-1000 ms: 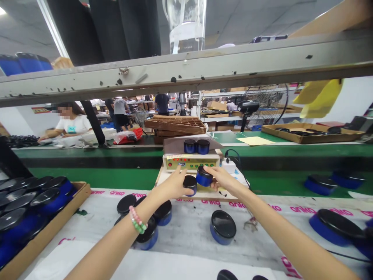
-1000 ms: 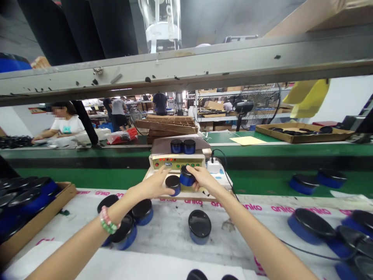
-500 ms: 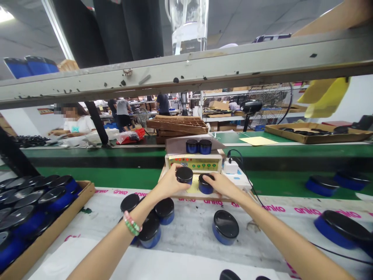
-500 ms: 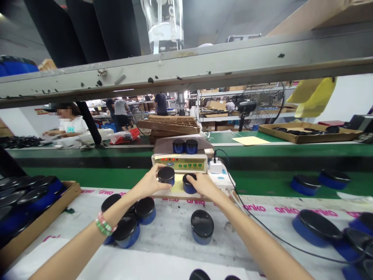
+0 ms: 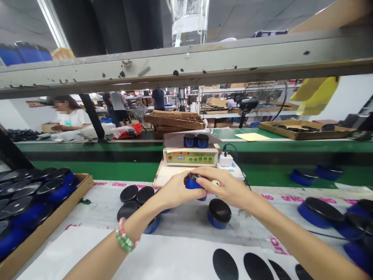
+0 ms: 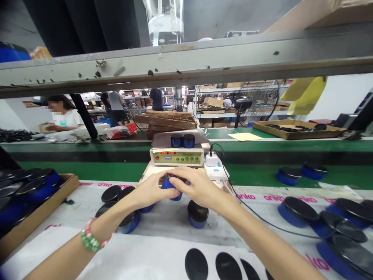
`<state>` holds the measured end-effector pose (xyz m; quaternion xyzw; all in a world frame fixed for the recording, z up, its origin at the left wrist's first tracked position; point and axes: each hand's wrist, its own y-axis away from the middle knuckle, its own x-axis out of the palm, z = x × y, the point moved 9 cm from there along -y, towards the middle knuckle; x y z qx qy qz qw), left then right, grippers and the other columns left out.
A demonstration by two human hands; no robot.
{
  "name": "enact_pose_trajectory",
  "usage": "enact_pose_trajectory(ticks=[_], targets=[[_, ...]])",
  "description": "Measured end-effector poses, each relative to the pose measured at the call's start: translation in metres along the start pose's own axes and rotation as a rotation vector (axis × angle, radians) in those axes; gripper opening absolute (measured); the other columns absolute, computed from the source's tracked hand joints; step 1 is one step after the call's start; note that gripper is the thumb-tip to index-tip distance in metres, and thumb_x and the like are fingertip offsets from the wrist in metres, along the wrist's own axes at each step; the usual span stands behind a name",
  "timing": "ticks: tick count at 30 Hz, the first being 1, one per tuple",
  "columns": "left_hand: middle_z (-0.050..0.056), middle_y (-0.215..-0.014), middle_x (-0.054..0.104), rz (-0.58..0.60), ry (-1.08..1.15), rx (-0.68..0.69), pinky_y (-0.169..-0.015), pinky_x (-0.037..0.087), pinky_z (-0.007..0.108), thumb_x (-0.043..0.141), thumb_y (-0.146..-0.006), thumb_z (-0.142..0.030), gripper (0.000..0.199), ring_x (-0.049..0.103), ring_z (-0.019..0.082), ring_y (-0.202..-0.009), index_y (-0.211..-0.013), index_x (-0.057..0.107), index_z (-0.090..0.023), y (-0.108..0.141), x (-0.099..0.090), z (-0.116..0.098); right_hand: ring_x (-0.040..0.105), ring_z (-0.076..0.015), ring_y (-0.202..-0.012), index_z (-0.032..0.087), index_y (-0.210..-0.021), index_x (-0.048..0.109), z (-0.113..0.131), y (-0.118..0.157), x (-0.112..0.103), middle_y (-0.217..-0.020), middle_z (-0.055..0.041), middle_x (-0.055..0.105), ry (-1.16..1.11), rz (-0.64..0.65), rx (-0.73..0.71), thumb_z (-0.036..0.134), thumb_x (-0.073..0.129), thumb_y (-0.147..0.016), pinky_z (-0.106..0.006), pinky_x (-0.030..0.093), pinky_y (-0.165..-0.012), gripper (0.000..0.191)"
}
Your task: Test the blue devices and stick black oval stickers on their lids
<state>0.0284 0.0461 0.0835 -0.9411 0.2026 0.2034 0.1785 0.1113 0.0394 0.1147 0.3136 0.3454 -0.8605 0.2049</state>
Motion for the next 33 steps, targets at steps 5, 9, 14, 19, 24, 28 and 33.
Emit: enact_pose_trajectory(ticks=[5, 9, 14, 19, 24, 28, 33], targets=[[0.001, -0.106, 0.066, -0.048, -0.099, 0.01, -0.085, 0.048, 0.029, 0.073, -0.068, -0.027, 0.048, 0.062, 0.019, -0.095, -0.112, 0.057, -0.023, -0.008, 0.002, 0.012, 0.056, -0.0219, -0.11, 0.026, -0.116, 0.062, -0.007, 0.012, -0.009, -0.12, -0.005, 0.062, 0.077, -0.055, 0.052, 0.03, 0.051, -0.089, -0.039, 0.042, -0.097, 0.03], [0.01, -0.112, 0.061, -0.165, -0.228, -0.138, -0.092, 0.044, 0.04, 0.081, -0.056, -0.027, 0.065, 0.058, 0.027, -0.104, -0.112, 0.05, -0.017, -0.03, -0.022, 0.064, 0.059, -0.023, -0.099, 0.025, -0.11, 0.062, -0.002, 0.046, -0.016, -0.111, -0.0064, 0.063, 0.157, 0.009, 0.187, 0.035, 0.058, -0.084, -0.038, 0.047, -0.087, 0.028], [0.015, -0.108, 0.06, -0.156, -0.346, -0.218, -0.09, 0.043, 0.046, 0.082, -0.052, -0.021, 0.069, 0.056, 0.033, -0.104, -0.109, 0.045, -0.015, -0.047, -0.022, 0.094, 0.061, -0.0203, -0.086, 0.027, -0.101, 0.062, 0.005, 0.114, 0.05, -0.096, -0.0007, 0.064, 0.005, 0.638, 0.339, 0.016, 0.06, -0.076, -0.029, 0.047, -0.072, 0.027], [0.012, -0.127, 0.045, -0.139, -0.387, 0.012, -0.104, 0.032, 0.046, 0.057, -0.079, -0.015, 0.043, 0.041, 0.026, -0.123, -0.117, 0.039, -0.021, 0.002, 0.033, 0.047, 0.059, -0.0219, -0.093, 0.026, -0.108, 0.055, -0.005, 0.131, 0.088, -0.114, -0.0021, 0.056, 0.035, 0.827, 0.18, 0.007, 0.057, -0.067, -0.03, 0.045, -0.075, 0.045], [0.009, -0.11, 0.046, -0.153, -0.353, 0.085, -0.093, 0.043, 0.044, 0.033, -0.091, -0.012, 0.024, 0.048, 0.022, -0.106, -0.111, 0.038, -0.023, 0.063, 0.077, 0.057, 0.06, -0.0206, -0.083, 0.025, -0.107, 0.053, -0.002, 0.122, 0.096, -0.107, -0.0012, 0.057, 0.169, 0.854, 0.015, 0.009, 0.068, -0.063, -0.026, 0.043, -0.063, 0.049], [0.008, -0.108, 0.045, -0.148, -0.383, 0.091, -0.093, 0.042, 0.043, 0.03, -0.089, -0.005, 0.028, 0.046, 0.021, -0.104, -0.109, 0.038, -0.022, 0.066, 0.08, 0.071, 0.059, -0.0186, -0.075, 0.02, -0.093, 0.054, 0.019, 0.116, 0.093, -0.091, -0.0008, 0.06, 0.394, 0.72, -0.202, 0.012, 0.063, -0.073, -0.027, 0.04, -0.058, 0.024], [0.007, -0.107, 0.047, -0.112, -0.398, 0.074, -0.092, 0.041, 0.042, 0.032, -0.089, -0.005, 0.027, 0.046, 0.021, -0.102, -0.108, 0.039, -0.022, 0.061, 0.075, 0.072, 0.056, -0.017, -0.066, 0.02, -0.077, 0.049, 0.026, 0.128, 0.066, -0.081, -0.0018, 0.06, 0.513, 0.561, -0.267, 0.004, 0.051, -0.078, -0.028, 0.039, -0.055, 0.017]])
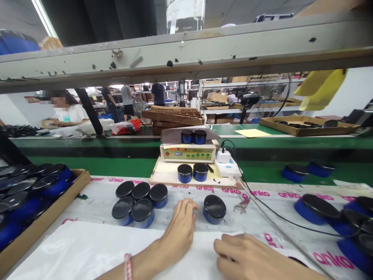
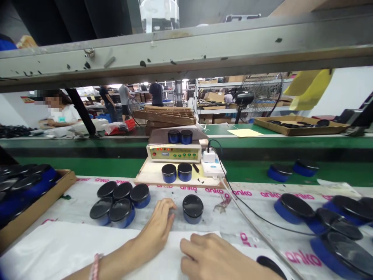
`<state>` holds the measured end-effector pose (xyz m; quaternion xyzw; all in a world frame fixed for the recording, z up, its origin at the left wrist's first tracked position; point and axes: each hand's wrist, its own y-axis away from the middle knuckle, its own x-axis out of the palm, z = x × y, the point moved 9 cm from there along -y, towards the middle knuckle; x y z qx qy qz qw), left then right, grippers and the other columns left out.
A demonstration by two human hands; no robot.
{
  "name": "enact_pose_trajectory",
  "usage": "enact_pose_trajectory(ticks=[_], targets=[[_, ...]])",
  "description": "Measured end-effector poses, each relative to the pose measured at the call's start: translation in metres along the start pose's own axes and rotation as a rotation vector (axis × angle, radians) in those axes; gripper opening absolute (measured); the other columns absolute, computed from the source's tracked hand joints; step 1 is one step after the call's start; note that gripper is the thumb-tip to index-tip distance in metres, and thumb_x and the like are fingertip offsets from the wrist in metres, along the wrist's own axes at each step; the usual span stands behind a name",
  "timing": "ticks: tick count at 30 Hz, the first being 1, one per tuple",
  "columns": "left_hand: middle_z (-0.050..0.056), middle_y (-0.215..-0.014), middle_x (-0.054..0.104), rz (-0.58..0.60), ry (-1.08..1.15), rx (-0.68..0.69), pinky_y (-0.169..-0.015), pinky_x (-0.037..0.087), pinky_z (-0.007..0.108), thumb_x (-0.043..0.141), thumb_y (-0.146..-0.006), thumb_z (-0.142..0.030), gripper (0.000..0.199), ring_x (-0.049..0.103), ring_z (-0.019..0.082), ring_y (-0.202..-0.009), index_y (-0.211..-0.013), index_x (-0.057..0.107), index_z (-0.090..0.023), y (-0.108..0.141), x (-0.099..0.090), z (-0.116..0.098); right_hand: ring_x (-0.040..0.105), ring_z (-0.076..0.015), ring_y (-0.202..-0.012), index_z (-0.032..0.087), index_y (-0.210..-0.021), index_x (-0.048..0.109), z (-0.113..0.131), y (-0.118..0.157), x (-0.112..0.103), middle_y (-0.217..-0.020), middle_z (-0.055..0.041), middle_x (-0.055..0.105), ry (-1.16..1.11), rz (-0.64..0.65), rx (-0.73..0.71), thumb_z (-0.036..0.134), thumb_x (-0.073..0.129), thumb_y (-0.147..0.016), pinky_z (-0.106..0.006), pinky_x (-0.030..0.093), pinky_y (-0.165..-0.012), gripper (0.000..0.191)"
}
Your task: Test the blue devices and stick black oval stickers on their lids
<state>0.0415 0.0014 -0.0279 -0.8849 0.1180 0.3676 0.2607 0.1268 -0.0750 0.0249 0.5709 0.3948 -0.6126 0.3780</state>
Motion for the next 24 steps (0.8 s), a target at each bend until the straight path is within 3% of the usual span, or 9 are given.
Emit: enact_pose_trajectory(ticks=[2, 5, 7, 9, 11, 15, 17, 21, 24], targets=[[0.007, -0.107, 0.047, 0.01, 0.005, -0.009, -0.093, 0.041, 0.042, 0.034, -0.089, -0.007, 0.024, 0.046, 0.021, -0.103, -0.107, 0.04, -0.021, 0.0, -0.002, 0.0, 0.057, -0.0155, -0.065, 0.022, -0.078, 0.049, -0.02, 0.021, -0.016, -0.078, -0.0006, 0.06, -0.088, -0.099, 0.127, 0.006, 0.046, -0.084, -0.026, 0.039, -0.056, 0.018], [0.01, -0.114, 0.048, 0.042, 0.042, -0.026, -0.098, 0.039, 0.044, 0.043, -0.088, -0.015, 0.024, 0.046, 0.022, -0.111, -0.112, 0.042, -0.02, -0.004, -0.004, -0.004, 0.055, -0.013, -0.053, 0.023, -0.075, 0.051, -0.066, 0.062, -0.049, -0.066, 0.001, 0.059, -0.257, -0.34, 0.463, 0.023, 0.047, -0.09, -0.023, 0.039, -0.048, 0.015], [0.012, -0.128, 0.044, 0.094, 0.102, -0.037, -0.105, 0.034, 0.046, 0.055, -0.085, -0.024, 0.042, 0.04, 0.025, -0.123, -0.123, 0.04, -0.02, -0.012, 0.0, -0.008, 0.054, -0.0135, -0.048, 0.024, -0.072, 0.054, -0.089, 0.087, -0.067, -0.062, 0.0003, 0.059, -0.346, -0.502, 0.659, 0.038, 0.053, -0.086, -0.024, 0.04, -0.045, 0.02], [0.012, -0.139, 0.038, 0.16, 0.178, -0.03, -0.109, 0.031, 0.045, 0.064, -0.08, -0.031, 0.061, 0.034, 0.026, -0.131, -0.133, 0.037, -0.022, -0.022, 0.006, -0.013, 0.055, -0.0155, -0.051, 0.023, -0.071, 0.058, -0.1, 0.101, -0.074, -0.063, -0.0014, 0.061, -0.469, -0.617, 0.787, 0.048, 0.059, -0.079, -0.025, 0.042, -0.046, 0.026], [0.008, -0.139, 0.042, 0.211, 0.233, -0.006, -0.109, 0.032, 0.043, 0.068, -0.077, -0.033, 0.06, 0.038, 0.024, -0.13, -0.132, 0.044, -0.026, -0.032, 0.011, -0.018, 0.054, -0.0165, -0.054, 0.023, -0.073, 0.06, -0.107, 0.107, -0.069, -0.063, -0.0016, 0.06, -0.649, -0.705, 0.885, 0.053, 0.062, -0.076, -0.026, 0.042, -0.049, 0.03], [0.005, -0.132, 0.052, 0.167, 0.218, -0.017, -0.106, 0.037, 0.042, 0.072, -0.073, -0.038, 0.048, 0.05, 0.023, -0.12, -0.118, 0.06, -0.029, -0.04, 0.001, -0.027, 0.054, -0.0167, -0.062, 0.022, -0.076, 0.06, -0.111, 0.099, -0.054, -0.065, -0.0007, 0.058, -0.966, -0.888, 0.888, 0.051, 0.065, -0.075, -0.027, 0.044, -0.061, 0.029], [0.006, -0.131, 0.053, 0.129, 0.195, -0.026, -0.104, 0.039, 0.042, 0.072, -0.072, -0.042, 0.051, 0.051, 0.024, -0.119, -0.119, 0.06, -0.028, -0.038, -0.011, -0.038, 0.056, -0.0184, -0.073, 0.022, -0.081, 0.064, -0.11, 0.085, -0.042, -0.077, -0.0028, 0.062, -1.161, -0.936, 0.814, 0.048, 0.065, -0.077, -0.029, 0.045, -0.071, 0.027], [0.004, -0.129, 0.056, 0.095, 0.252, 0.041, -0.103, 0.042, 0.034, 0.07, -0.075, -0.04, 0.049, 0.054, 0.021, -0.116, -0.121, 0.058, -0.027, -0.031, -0.031, -0.069, 0.055, -0.0246, -0.096, 0.023, -0.094, 0.069, -0.096, 0.045, -0.014, -0.098, -0.0068, 0.065, -1.64, -0.909, 0.659, 0.046, 0.06, -0.082, -0.038, 0.043, -0.086, 0.028], [0.001, -0.13, 0.055, 0.119, 0.285, 0.094, -0.105, 0.039, 0.028, 0.066, -0.08, -0.032, 0.047, 0.051, 0.017, -0.12, -0.126, 0.054, -0.028, -0.025, -0.036, -0.084, 0.056, -0.0263, -0.098, 0.024, -0.091, 0.071, -0.087, 0.028, 0.0, -0.098, -0.0057, 0.067, -1.85, -1.011, 0.715, 0.047, 0.064, -0.077, -0.039, 0.045, -0.084, 0.027]])
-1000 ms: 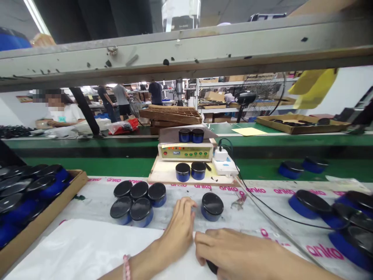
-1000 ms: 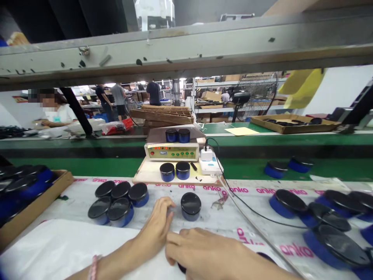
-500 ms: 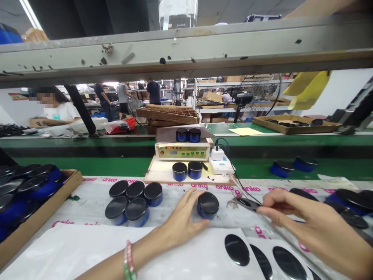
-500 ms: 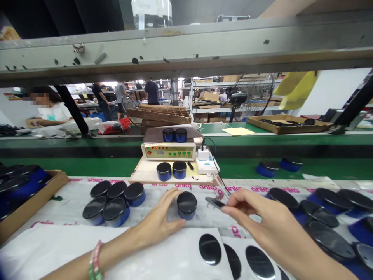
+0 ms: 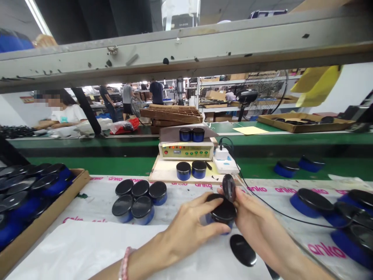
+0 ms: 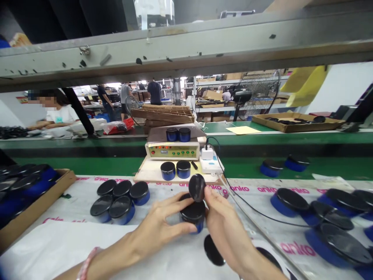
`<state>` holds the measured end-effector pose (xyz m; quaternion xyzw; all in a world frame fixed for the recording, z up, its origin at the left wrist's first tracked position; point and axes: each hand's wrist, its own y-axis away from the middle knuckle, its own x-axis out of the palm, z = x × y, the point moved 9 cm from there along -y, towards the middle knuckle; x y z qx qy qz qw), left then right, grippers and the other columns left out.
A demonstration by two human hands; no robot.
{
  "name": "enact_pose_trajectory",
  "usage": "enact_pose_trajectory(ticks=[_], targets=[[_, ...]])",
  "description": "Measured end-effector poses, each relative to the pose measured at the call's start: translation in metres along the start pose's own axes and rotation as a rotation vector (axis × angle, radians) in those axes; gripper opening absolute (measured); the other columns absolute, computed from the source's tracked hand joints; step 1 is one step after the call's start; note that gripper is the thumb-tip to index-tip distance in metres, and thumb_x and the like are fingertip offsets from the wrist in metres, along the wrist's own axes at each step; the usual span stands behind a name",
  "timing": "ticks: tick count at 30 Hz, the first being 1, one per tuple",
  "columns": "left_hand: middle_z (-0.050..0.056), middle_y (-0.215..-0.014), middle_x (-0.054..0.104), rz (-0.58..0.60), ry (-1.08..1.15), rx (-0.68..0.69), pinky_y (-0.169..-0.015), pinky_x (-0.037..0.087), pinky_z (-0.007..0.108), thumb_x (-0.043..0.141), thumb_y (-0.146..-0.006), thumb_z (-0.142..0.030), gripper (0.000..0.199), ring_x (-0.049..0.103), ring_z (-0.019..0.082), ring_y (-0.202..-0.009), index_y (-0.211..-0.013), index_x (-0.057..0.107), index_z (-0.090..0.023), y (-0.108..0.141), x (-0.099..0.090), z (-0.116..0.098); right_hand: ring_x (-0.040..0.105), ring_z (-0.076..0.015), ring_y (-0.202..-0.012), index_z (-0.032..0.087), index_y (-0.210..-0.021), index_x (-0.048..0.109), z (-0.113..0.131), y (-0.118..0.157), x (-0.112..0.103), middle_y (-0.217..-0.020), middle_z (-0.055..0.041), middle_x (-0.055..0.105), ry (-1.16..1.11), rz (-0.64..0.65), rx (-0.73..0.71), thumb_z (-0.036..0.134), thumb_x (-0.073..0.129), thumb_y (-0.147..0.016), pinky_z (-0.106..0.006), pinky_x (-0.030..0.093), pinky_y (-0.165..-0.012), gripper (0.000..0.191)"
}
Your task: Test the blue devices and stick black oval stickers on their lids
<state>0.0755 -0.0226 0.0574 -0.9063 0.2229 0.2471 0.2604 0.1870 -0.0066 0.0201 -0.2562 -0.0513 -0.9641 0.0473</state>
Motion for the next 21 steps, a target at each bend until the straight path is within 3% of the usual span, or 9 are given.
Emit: enact_pose_trajectory(ticks=[3, 8, 12, 16, 21], targets=[[0.004, -0.136, 0.049, 0.034, -0.099, 0.001, -0.107, 0.036, 0.029, 0.059, -0.084, -0.026, 0.049, 0.046, 0.019, -0.126, -0.132, 0.048, -0.024, 0.008, -0.001, -0.001, 0.056, -0.0273, -0.097, 0.024, -0.089, 0.071, -0.013, -0.002, 0.007, -0.095, -0.0045, 0.069, -0.103, -0.116, 0.048, 0.047, 0.071, -0.07, -0.038, 0.046, -0.081, 0.03], [0.011, -0.137, 0.048, 0.054, -0.255, -0.013, -0.105, 0.038, 0.033, 0.053, -0.079, -0.016, 0.056, 0.043, 0.023, -0.128, -0.134, 0.046, -0.017, 0.022, -0.007, 0.012, 0.057, -0.0248, -0.096, 0.023, -0.085, 0.07, -0.027, -0.012, 0.024, -0.09, -0.0018, 0.069, -0.142, -0.099, 0.096, 0.044, 0.078, -0.062, -0.033, 0.044, -0.08, 0.032], [0.015, -0.135, 0.049, 0.011, -0.303, -0.034, -0.097, 0.047, 0.035, 0.053, -0.074, -0.014, 0.057, 0.054, 0.027, -0.118, -0.131, 0.049, -0.015, 0.03, -0.015, 0.02, 0.056, -0.0223, -0.093, 0.021, -0.081, 0.068, -0.04, -0.017, 0.031, -0.087, -0.0008, 0.069, -0.134, -0.115, 0.125, 0.047, 0.077, -0.062, -0.028, 0.042, -0.075, 0.033], [0.011, -0.132, 0.052, 0.017, -0.319, -0.03, -0.094, 0.05, 0.035, 0.052, -0.072, -0.011, 0.057, 0.059, 0.025, -0.112, -0.129, 0.051, -0.019, 0.035, -0.024, 0.025, 0.058, -0.0225, -0.086, 0.021, -0.08, 0.066, -0.051, -0.022, 0.042, -0.084, -0.001, 0.069, -0.114, -0.1, 0.143, 0.048, 0.077, -0.061, -0.028, 0.04, -0.065, 0.035], [0.004, -0.131, 0.052, -0.003, -0.266, -0.101, -0.098, 0.046, 0.033, 0.056, -0.073, -0.013, 0.053, 0.057, 0.022, -0.113, -0.124, 0.051, -0.027, 0.042, -0.038, 0.042, 0.058, -0.0219, -0.084, 0.021, -0.078, 0.065, -0.068, -0.03, 0.065, -0.085, -0.0015, 0.068, -0.089, 0.002, 0.091, 0.051, 0.071, -0.068, -0.03, 0.041, -0.07, 0.032]])
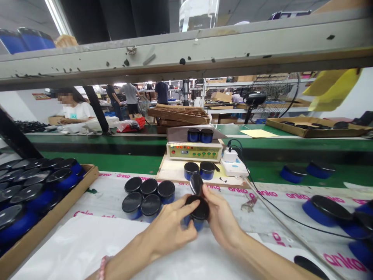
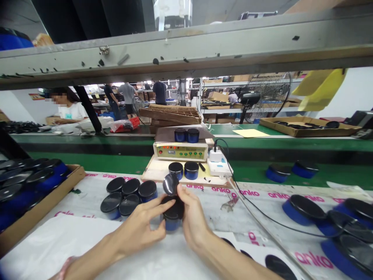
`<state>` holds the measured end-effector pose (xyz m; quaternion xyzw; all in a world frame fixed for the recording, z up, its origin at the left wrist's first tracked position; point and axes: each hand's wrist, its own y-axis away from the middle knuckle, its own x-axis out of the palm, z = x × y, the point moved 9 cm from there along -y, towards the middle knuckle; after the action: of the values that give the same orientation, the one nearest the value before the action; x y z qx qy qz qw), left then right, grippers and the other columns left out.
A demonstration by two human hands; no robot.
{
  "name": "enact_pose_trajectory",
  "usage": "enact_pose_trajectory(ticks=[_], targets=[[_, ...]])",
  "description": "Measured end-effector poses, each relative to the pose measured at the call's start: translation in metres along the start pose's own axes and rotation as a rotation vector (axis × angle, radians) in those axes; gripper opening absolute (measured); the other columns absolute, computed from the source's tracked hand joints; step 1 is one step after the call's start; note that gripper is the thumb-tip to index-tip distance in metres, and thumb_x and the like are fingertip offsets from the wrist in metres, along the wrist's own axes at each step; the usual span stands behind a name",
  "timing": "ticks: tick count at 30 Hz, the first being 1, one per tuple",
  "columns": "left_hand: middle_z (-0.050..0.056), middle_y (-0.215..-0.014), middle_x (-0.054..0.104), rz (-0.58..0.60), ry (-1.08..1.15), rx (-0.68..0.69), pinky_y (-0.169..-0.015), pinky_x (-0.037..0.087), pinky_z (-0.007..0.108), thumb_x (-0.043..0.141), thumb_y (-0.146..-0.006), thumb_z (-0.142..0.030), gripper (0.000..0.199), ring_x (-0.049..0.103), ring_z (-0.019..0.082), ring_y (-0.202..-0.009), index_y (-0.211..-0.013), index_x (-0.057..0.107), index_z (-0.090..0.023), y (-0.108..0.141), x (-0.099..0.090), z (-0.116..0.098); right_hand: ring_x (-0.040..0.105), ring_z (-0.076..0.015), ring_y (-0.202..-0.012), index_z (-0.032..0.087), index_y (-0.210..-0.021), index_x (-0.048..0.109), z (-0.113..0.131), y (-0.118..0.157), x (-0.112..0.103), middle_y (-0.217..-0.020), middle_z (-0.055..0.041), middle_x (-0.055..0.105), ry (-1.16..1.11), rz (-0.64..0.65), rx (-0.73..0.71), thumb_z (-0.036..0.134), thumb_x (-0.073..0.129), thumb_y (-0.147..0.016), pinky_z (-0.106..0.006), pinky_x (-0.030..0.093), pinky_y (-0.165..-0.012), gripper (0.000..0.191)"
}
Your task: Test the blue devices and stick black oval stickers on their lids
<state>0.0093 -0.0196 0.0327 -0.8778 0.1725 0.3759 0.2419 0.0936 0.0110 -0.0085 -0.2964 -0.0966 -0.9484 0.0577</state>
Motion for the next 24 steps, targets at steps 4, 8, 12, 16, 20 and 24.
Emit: enact_pose_trajectory(ticks=[4, 8, 12, 16, 20, 24], targets=[[0.007, -0.127, 0.053, -0.011, -0.02, -0.138, -0.098, 0.045, 0.04, 0.067, -0.07, -0.021, 0.056, 0.051, 0.026, -0.117, -0.123, 0.048, -0.024, 0.011, -0.002, 0.025, 0.057, -0.0208, -0.082, 0.019, -0.08, 0.067, 0.001, -0.013, 0.015, -0.083, -0.0037, 0.066, 0.216, 0.151, -0.036, 0.05, 0.06, -0.079, -0.032, 0.041, -0.076, 0.032], [0.008, -0.115, 0.057, 0.062, -0.094, -0.184, -0.094, 0.045, 0.042, 0.072, -0.065, -0.023, 0.052, 0.05, 0.029, -0.114, -0.114, 0.055, -0.023, 0.005, -0.014, 0.033, 0.052, -0.0181, -0.078, 0.019, -0.072, 0.065, 0.06, -0.053, -0.006, -0.076, -0.0002, 0.061, 0.415, 0.064, -0.219, 0.047, 0.068, -0.072, -0.031, 0.036, -0.078, 0.028], [0.012, -0.125, 0.054, 0.041, -0.056, -0.175, -0.099, 0.039, 0.045, 0.073, -0.066, -0.045, 0.066, 0.047, 0.031, -0.118, -0.123, 0.051, -0.021, -0.054, -0.036, 0.045, 0.048, -0.0184, -0.076, 0.019, -0.06, 0.063, 0.103, -0.102, -0.033, -0.068, 0.0016, 0.057, 0.535, -0.067, -0.307, 0.041, 0.075, -0.06, -0.031, 0.031, -0.077, 0.025], [0.012, -0.109, 0.064, -0.022, -0.025, -0.197, -0.089, 0.045, 0.043, 0.08, -0.057, -0.032, 0.063, 0.058, 0.031, -0.104, -0.111, 0.054, -0.014, -0.12, -0.035, 0.077, 0.048, -0.0205, -0.076, 0.018, -0.055, 0.062, 0.099, -0.119, -0.036, -0.069, -0.0007, 0.056, 0.622, -0.075, -0.324, 0.041, 0.075, -0.056, -0.033, 0.033, -0.076, 0.026], [0.003, -0.096, 0.067, -0.046, 0.041, -0.157, -0.074, 0.051, 0.032, 0.077, -0.059, -0.028, 0.058, 0.064, 0.022, -0.084, -0.108, 0.049, -0.017, -0.126, -0.028, 0.071, 0.049, -0.0214, -0.086, 0.02, -0.062, 0.064, 0.098, -0.099, -0.027, -0.084, -0.0023, 0.055, 0.634, -0.055, -0.38, 0.046, 0.072, -0.063, -0.033, 0.035, -0.08, 0.027], [0.003, -0.105, 0.063, -0.179, 0.149, -0.068, -0.074, 0.051, 0.028, 0.07, -0.066, -0.024, 0.052, 0.062, 0.018, -0.09, -0.111, 0.045, -0.021, -0.096, -0.049, 0.026, 0.05, -0.0197, -0.091, 0.021, -0.068, 0.063, 0.102, -0.064, -0.004, -0.095, -0.0029, 0.054, 0.616, 0.066, -0.392, 0.047, 0.065, -0.074, -0.029, 0.038, -0.08, 0.027]])
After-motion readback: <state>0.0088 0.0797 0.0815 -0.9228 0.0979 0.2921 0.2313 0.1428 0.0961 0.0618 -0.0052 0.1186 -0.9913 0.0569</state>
